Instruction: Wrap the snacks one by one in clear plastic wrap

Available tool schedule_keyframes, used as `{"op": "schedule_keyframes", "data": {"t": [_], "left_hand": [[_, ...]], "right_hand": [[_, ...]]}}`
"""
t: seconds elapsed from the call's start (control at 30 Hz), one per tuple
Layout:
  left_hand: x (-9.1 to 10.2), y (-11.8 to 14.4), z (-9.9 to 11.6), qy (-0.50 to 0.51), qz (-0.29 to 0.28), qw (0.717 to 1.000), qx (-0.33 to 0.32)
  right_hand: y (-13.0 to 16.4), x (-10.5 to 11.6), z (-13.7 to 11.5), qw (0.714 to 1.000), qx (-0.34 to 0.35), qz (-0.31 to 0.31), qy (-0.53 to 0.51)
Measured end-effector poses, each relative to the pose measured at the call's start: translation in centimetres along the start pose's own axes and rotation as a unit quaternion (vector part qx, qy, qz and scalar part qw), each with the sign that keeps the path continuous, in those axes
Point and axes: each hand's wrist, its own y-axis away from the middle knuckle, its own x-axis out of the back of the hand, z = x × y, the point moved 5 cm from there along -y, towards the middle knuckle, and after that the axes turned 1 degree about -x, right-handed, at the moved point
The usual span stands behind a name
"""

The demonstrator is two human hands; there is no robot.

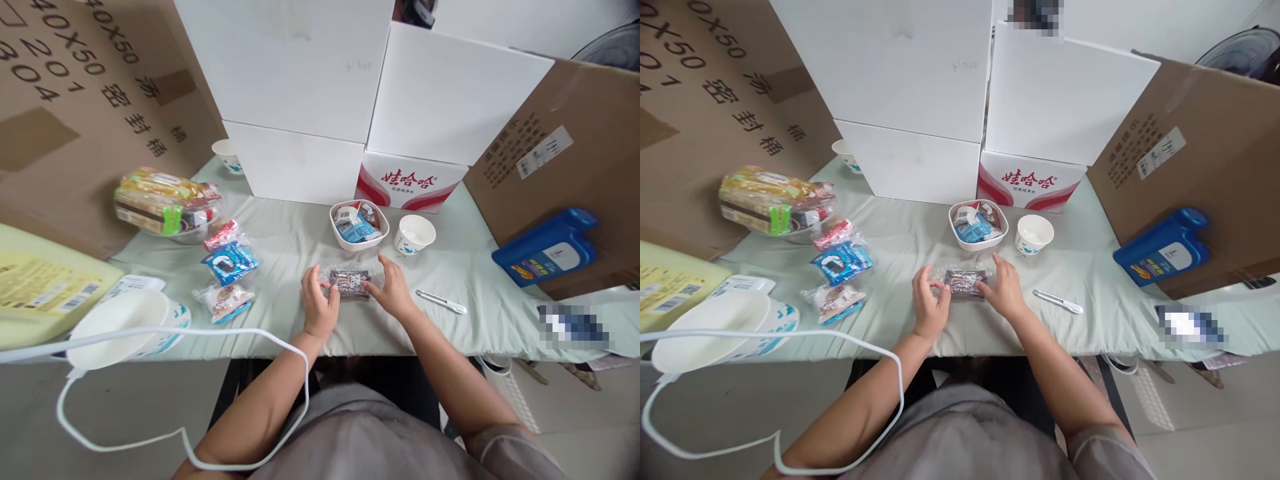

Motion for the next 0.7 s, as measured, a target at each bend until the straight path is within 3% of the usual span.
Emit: {"op": "schedule_keyframes", "data": {"t": [0.1,0.23,0.3,0.4,0.47,0.53,0.7], "left_hand": [[1.1,-0.1,-0.2,-0.015,0.026,1.000,0.007],[4.2,-0.1,2.6,0.001,0.051,0.993,-0.102],[4.4,0.2,4.5,0.034,-0.031,0.983,-0.176],[2.5,1.6,6.4,0.030,-0.227,0.944,-0.236],[1.0,2.9,6.4,-0.033,-0.309,0.925,-0.220],[0.2,3.9,5.9,-0.100,-0.330,0.920,-0.188],[0.4,5.1,4.7,-0.154,-0.272,0.937,-0.154]], "right_hand": [[-0.5,-0.4,0.1,0.998,0.012,-0.055,0.010],[3.0,1.4,-3.5,0.974,0.189,-0.123,-0.007],[5.7,1.7,-5.0,0.946,0.245,-0.212,-0.016],[8.4,1.5,-5.7,0.917,0.247,-0.314,-0.020],[8.5,1.4,-5.1,0.928,0.199,-0.315,-0.011],[7.7,1.4,-4.4,0.950,0.147,-0.274,0.004],[5.1,0.2,-4.0,0.969,0.153,-0.191,0.024]]}}
